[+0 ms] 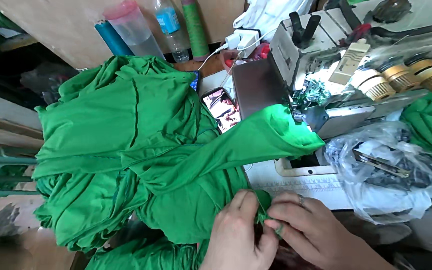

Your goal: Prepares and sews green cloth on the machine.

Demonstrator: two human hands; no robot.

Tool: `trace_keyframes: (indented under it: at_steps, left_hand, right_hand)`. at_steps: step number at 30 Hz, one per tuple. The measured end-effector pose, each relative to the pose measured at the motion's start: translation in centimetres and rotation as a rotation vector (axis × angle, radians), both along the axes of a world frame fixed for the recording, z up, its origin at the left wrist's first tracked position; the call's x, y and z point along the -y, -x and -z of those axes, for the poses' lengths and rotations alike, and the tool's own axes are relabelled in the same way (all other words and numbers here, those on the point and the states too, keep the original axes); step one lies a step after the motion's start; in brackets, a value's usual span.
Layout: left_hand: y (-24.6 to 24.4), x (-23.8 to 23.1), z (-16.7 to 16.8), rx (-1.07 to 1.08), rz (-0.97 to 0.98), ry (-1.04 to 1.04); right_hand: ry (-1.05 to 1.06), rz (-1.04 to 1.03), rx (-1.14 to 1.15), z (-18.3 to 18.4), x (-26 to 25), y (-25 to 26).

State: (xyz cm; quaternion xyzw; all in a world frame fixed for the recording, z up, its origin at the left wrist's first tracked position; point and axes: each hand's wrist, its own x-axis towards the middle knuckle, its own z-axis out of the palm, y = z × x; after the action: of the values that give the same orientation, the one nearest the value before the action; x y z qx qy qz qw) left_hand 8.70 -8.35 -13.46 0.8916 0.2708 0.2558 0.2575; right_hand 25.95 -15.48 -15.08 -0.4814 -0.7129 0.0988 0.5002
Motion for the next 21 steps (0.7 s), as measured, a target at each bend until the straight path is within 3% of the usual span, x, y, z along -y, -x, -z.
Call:
trace_keyframes:
  at_steps: [5,9,11,13,17,18,20,21]
  left_hand:
    - [-0.2,-0.3,0.9,0.075,-0.109,-0.077]
    - [0.7,-0.8,0.4,0.123,-0.028,0.023]
    - [1.1,-1.1,0.4,0.268,0.101,0.221]
    - [1.4,-1.5,0.5,0.49,0.301,0.514]
    - [0.2,-1.0,1.1,0.885,0.624,1.133]
    - [-0.2,-0.5,1.3,0.904,0.684,1.273]
    - [-0.6,0.8,2.0,0.78,0.733,1.458]
    - [-0.6,1.2,2.4,0.678,0.73,1.462]
  right_hand:
    - [0.082,0.073,-0.082,-0.3,0.2,-0.3]
    - [0.351,-0.018,-0.681,-1.9,0.7,-0.4]
    - [0.46,-0.093,-1.06,-2.4,0.4,-0.4]
    - [0.542,-0.215,-1.244,-1.7,0.4,-0.8]
    - [0.551,-0.807,-1.559,1.4,-0.1,-0.8]
    - [0.562,-0.787,-1.621,0.5,-0.2,-0.6]
    - [0.629,-0.334,-1.678,-4.1,-0.8,0.0]
    - [0.595,-0.223,-1.672,-5.1,-1.1,0.0]
